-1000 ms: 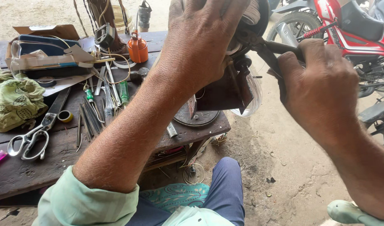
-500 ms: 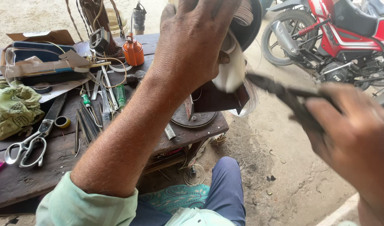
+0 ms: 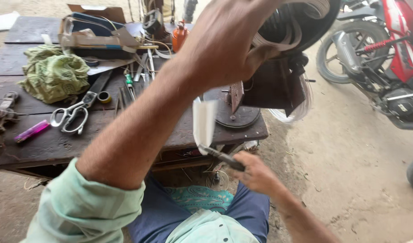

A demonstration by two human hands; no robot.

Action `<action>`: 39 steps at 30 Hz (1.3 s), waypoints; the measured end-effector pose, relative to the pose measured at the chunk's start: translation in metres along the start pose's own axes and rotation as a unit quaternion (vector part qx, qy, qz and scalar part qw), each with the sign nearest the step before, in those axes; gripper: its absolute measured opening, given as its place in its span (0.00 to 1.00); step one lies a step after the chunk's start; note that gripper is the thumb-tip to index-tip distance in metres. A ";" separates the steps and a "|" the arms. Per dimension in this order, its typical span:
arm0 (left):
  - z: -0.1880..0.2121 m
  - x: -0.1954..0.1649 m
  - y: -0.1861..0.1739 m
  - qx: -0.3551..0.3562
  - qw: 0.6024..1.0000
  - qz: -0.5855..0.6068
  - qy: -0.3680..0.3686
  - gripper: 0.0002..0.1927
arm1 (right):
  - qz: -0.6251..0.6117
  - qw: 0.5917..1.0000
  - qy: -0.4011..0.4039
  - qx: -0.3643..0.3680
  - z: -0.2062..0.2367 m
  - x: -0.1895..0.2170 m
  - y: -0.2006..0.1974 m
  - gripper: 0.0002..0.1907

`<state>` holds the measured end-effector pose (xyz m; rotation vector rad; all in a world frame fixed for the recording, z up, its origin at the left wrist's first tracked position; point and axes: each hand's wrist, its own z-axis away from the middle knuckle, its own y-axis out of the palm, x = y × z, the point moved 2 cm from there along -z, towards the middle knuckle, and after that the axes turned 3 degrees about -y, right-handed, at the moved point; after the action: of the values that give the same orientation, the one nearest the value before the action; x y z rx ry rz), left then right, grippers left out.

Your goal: The person winds white wire onto a cylindrical metal core mounted on a wooden stand. They pull the wire from a coil, wrap it around the core, and use a wooden stick to press the layers down. The person also uses a metal tool to adjust the wire and a cloth to wipe the core.

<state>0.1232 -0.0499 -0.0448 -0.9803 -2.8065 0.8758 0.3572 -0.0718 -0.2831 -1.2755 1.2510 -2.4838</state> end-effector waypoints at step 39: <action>0.218 0.047 0.043 0.023 0.892 0.036 -0.449 0.20 | -0.001 0.969 -0.242 -0.057 0.040 0.073 -0.075 0.12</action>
<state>0.0622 -0.1033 -0.2568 -0.8021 -3.4272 1.7796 0.3590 -0.0771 -0.1712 -1.7667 1.2655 -1.9403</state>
